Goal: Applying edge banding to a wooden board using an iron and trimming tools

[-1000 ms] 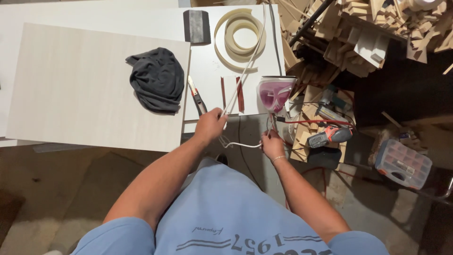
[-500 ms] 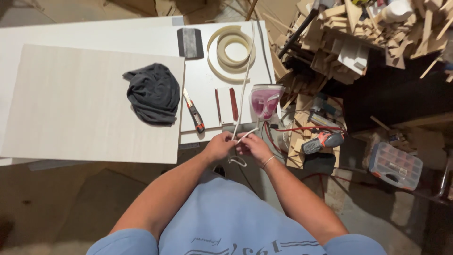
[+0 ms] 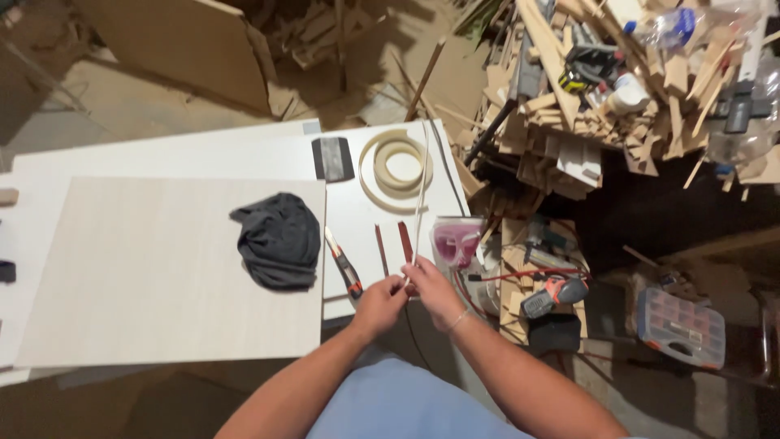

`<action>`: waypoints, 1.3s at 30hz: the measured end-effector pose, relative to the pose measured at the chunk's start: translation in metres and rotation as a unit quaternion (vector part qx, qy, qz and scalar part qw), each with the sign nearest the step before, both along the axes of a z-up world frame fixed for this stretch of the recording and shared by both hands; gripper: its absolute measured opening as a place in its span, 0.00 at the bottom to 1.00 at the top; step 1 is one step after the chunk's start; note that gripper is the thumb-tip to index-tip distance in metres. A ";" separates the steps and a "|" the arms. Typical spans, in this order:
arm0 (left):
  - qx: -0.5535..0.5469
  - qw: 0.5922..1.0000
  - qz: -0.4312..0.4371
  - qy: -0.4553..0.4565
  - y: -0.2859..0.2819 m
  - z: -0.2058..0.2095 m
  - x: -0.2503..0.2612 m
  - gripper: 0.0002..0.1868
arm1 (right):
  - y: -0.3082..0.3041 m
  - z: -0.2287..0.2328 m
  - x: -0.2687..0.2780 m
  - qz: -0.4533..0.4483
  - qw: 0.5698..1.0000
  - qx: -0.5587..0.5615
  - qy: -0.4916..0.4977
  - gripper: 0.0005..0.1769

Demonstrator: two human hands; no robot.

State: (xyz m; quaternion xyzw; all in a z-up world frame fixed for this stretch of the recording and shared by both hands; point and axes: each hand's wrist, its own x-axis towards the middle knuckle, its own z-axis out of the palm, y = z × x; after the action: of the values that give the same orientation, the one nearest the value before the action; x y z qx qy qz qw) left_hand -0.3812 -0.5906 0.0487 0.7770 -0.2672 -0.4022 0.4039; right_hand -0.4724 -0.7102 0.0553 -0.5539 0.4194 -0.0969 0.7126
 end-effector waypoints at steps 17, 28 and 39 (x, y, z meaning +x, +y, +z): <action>0.002 0.995 -0.093 -0.043 0.030 0.006 0.052 0.21 | -0.268 0.061 0.248 -0.050 0.986 0.089 -0.128 0.10; 0.036 0.996 0.063 -0.053 0.050 -0.028 -0.008 0.15 | -0.375 0.091 0.349 0.141 0.975 0.004 -0.174 0.38; -0.047 0.920 0.384 0.060 0.087 0.074 -0.053 0.10 | -0.087 0.307 0.193 0.603 0.543 -0.493 -0.314 0.11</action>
State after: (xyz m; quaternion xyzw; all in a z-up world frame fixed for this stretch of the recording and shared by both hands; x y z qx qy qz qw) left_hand -0.4342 -0.5039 0.1232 0.7744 0.0575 -0.2489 0.5788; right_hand -0.2792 -0.7967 0.3626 -0.8746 -0.3779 -0.0033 0.3037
